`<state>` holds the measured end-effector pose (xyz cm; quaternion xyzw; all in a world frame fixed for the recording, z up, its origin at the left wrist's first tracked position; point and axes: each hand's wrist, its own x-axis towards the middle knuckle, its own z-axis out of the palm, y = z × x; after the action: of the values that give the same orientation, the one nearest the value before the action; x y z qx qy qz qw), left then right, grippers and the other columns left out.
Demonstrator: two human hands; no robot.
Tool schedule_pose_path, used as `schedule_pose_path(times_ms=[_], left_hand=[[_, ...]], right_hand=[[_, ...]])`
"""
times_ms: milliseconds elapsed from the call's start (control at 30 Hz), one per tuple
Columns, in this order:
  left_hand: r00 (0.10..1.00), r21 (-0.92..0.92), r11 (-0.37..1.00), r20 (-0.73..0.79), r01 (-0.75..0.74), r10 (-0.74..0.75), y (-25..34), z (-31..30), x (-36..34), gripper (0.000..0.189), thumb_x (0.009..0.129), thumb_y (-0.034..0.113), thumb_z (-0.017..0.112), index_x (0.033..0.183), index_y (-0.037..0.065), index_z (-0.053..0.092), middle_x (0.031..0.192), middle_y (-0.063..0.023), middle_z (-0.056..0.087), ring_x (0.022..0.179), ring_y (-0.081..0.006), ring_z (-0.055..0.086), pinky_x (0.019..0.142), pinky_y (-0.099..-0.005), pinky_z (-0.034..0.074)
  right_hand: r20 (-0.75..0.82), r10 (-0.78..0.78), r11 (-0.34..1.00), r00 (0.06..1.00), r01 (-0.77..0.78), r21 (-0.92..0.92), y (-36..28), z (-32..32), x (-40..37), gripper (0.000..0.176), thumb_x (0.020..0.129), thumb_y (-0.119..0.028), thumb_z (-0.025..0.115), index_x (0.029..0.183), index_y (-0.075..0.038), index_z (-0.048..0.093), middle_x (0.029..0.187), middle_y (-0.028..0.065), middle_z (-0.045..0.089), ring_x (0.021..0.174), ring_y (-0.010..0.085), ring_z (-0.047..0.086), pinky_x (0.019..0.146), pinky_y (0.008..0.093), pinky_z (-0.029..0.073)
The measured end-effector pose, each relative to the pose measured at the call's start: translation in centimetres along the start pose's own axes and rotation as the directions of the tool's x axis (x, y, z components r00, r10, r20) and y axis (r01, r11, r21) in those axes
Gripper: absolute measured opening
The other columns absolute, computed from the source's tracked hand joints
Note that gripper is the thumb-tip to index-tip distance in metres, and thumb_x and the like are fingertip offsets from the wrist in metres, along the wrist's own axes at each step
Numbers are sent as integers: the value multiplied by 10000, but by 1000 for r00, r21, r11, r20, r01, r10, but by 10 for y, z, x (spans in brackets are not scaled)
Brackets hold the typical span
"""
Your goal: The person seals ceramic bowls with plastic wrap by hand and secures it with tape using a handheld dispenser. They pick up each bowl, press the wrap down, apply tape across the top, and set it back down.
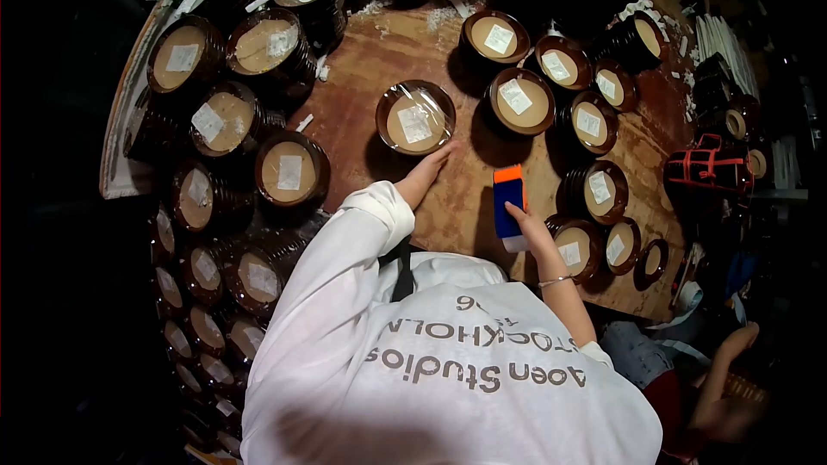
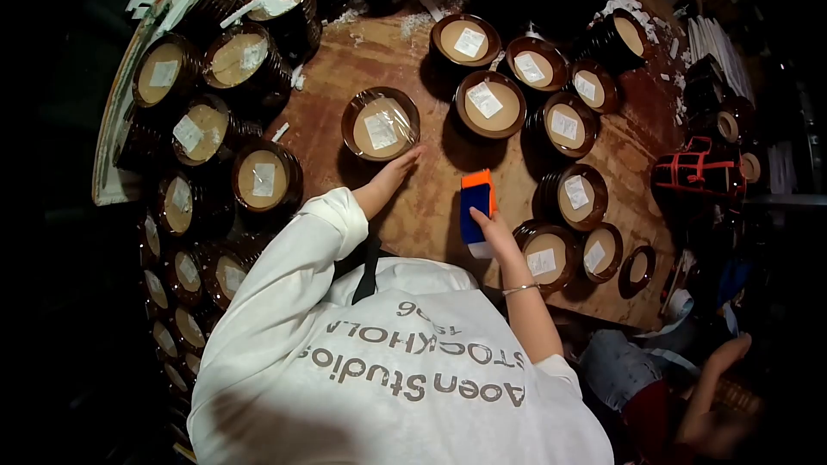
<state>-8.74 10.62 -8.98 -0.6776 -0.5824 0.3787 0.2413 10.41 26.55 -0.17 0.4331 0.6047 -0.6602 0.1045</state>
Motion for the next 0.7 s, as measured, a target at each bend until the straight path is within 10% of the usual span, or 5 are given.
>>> schedule_pose_path(times_ms=[133, 400, 567, 633, 700], left_hand=[[1000, -52, 999, 28, 4, -2, 19, -10, -2, 349, 785, 266, 420, 1039, 60, 544, 1150, -48, 442, 1114, -221, 339, 997, -395, 153], [976, -439, 892, 216, 111, -16, 31, -27, -34, 265, 763, 278, 474, 858, 83, 626, 925, -49, 568, 927, -230, 480, 933, -404, 262], [840, -829, 232, 418, 508, -347, 3, -55, -69, 182, 717, 259, 582, 653, 89, 593, 682, -62, 550, 696, -255, 510, 732, -393, 377], [339, -739, -551, 670, 388, -660, -12, -56, -75, 203, 705, 210, 623, 665, 43, 516, 675, -73, 494, 682, -263, 474, 651, -369, 368], [-72, -621, -773, 771, 132, -632, -10, -43, -68, 391, 714, 237, 658, 918, 13, 411, 941, -129, 418, 826, -222, 421, 694, -329, 369]], right_hand=[[-135, -241, 734, 961, 90, -673, 15, 14, 27, 535, 758, -330, 562, 1039, 95, 399, 898, 234, 562, 844, 358, 556, 747, 383, 432], [-168, -156, 556, 973, -54, -830, 25, 49, 51, 490, 767, -264, 563, 1026, 81, 329, 923, 270, 538, 828, 401, 545, 725, 440, 422], [56, -287, 741, 956, 258, -619, 25, 38, 36, 657, 769, -260, 571, 1196, 114, 241, 1162, 316, 378, 1097, 389, 397, 912, 355, 329], [43, -395, 823, 917, 375, -427, -5, 49, 13, 696, 775, -312, 572, 1227, 94, 232, 1179, 265, 398, 1104, 354, 405, 923, 347, 313], [55, -350, 891, 935, 350, -288, -30, 72, 21, 732, 779, -371, 557, 1266, 53, 211, 1234, 223, 349, 1136, 302, 371, 927, 339, 301]])
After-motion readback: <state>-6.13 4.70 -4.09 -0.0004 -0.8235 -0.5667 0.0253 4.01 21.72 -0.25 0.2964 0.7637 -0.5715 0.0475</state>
